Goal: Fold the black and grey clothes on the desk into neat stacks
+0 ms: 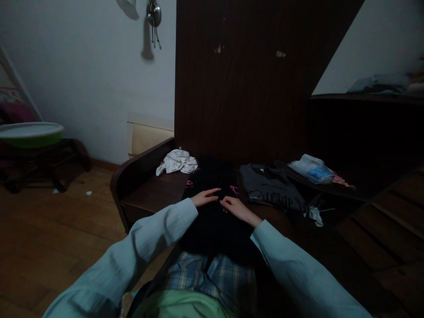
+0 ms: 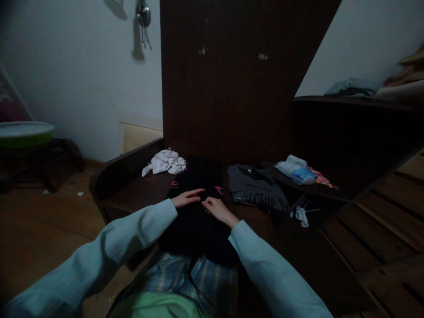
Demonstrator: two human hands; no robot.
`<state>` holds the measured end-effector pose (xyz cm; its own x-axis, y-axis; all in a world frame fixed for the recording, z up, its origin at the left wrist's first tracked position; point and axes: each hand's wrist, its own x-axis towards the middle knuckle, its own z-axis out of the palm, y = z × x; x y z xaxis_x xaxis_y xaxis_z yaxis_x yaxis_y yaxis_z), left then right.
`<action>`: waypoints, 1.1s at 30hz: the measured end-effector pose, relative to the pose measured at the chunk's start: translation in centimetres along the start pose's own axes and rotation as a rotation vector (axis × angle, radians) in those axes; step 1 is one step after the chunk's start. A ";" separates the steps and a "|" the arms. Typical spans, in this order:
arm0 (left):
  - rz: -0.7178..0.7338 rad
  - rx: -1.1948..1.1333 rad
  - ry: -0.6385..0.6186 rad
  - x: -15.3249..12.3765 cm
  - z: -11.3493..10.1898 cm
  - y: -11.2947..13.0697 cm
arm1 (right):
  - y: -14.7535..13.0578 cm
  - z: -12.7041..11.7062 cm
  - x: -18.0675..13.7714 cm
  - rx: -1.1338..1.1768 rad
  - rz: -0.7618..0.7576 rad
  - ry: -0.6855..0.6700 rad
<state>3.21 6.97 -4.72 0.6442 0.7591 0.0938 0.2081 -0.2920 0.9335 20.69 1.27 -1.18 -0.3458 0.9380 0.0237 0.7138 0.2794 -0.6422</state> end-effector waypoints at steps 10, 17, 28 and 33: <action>-0.003 -0.046 -0.157 0.4 -0.7 0.0 | -2.2 3.2 -9.4 -0.463 -0.095 0.096; -0.099 -0.197 -0.085 -0.3 -0.5 0.3 | -3.7 5.5 -8.2 -0.632 0.034 0.178; -0.089 -0.143 -0.058 -0.2 -0.4 0.5 | -4.0 4.3 -8.8 -0.739 0.011 0.036; -0.109 -0.167 -0.059 -0.3 -0.5 0.6 | -4.2 2.6 -8.6 -0.504 0.041 0.017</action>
<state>2.75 6.86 -4.05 0.6674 0.7442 -0.0265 0.1573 -0.1060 0.9818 19.09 -8.54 -0.74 -0.3044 0.9523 0.0217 0.9333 0.3027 -0.1932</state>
